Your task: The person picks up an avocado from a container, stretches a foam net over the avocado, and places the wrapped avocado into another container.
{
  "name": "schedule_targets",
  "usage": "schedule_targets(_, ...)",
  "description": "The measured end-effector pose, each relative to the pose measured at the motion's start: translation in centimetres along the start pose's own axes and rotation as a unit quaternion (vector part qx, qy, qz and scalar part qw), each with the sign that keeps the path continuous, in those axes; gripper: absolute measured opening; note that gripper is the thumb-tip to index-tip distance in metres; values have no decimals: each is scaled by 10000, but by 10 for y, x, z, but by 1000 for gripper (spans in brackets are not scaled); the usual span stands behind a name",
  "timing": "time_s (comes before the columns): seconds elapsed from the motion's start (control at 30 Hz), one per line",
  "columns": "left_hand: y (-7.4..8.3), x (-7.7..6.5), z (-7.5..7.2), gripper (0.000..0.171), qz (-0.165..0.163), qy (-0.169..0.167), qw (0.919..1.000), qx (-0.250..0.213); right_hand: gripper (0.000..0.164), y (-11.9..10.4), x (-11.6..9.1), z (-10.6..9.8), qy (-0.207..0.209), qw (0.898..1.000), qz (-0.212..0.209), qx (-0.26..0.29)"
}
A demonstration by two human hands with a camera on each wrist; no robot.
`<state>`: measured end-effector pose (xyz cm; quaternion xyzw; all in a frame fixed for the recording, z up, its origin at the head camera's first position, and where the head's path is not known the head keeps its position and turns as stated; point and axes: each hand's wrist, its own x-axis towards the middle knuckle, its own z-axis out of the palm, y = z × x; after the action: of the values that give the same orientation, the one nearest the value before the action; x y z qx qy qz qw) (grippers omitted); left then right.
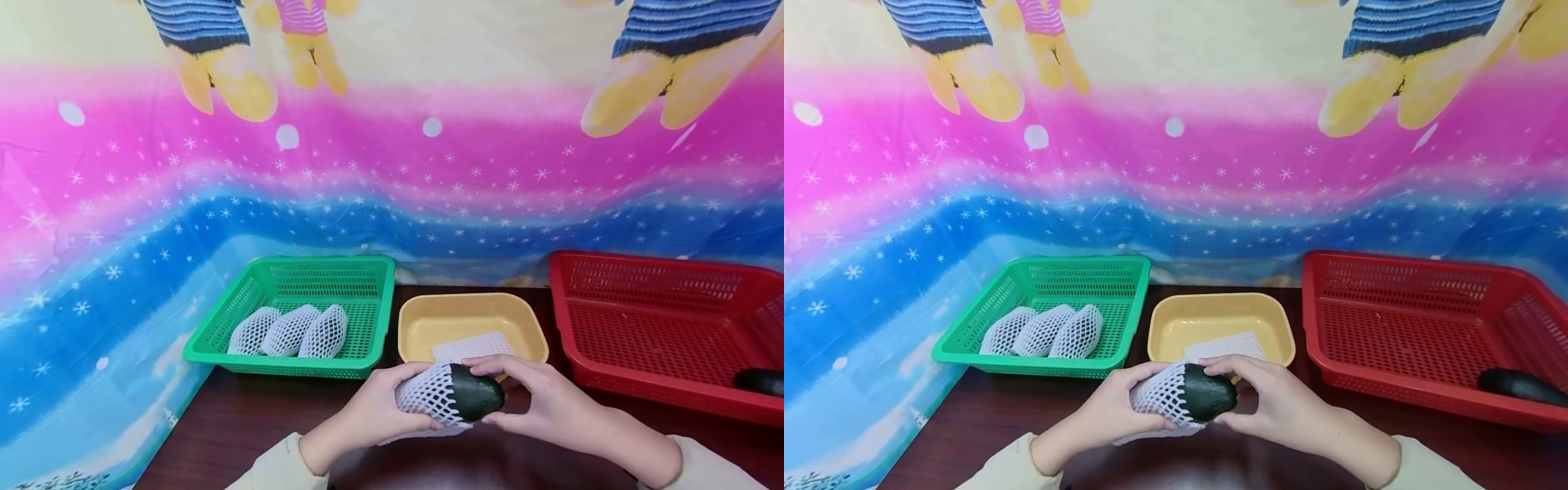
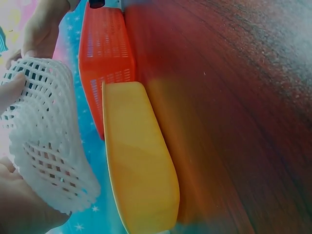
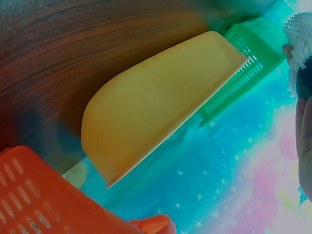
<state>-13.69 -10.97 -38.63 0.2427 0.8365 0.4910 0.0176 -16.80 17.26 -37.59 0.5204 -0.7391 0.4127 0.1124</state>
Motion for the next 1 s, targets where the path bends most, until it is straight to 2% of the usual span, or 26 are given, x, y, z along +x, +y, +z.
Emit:
schedule_targets(0.13,1,3,2,69,74,-82,9998,154,64,1,0,0,-1,9999,-106,101)
schedule_targets(0.37,4,8,3,74,216,-218,9987,411,44,-2,1,0,105,9999,-84,-100)
schedule_targets(0.4,5,9,3,75,253,-260,9984,427,44,-2,1,-1,97,9999,-67,-86)
schedule_targets(0.67,7,13,6,78,519,-623,9944,679,50,5,2,4,103,9972,-702,-247)
schedule_targets(0.83,6,16,10,76,464,-721,9931,806,63,7,2,10,111,9976,-663,-151)
schedule_targets(1.0,5,17,13,77,433,-735,9910,1036,62,6,2,13,109,9980,-554,-285)
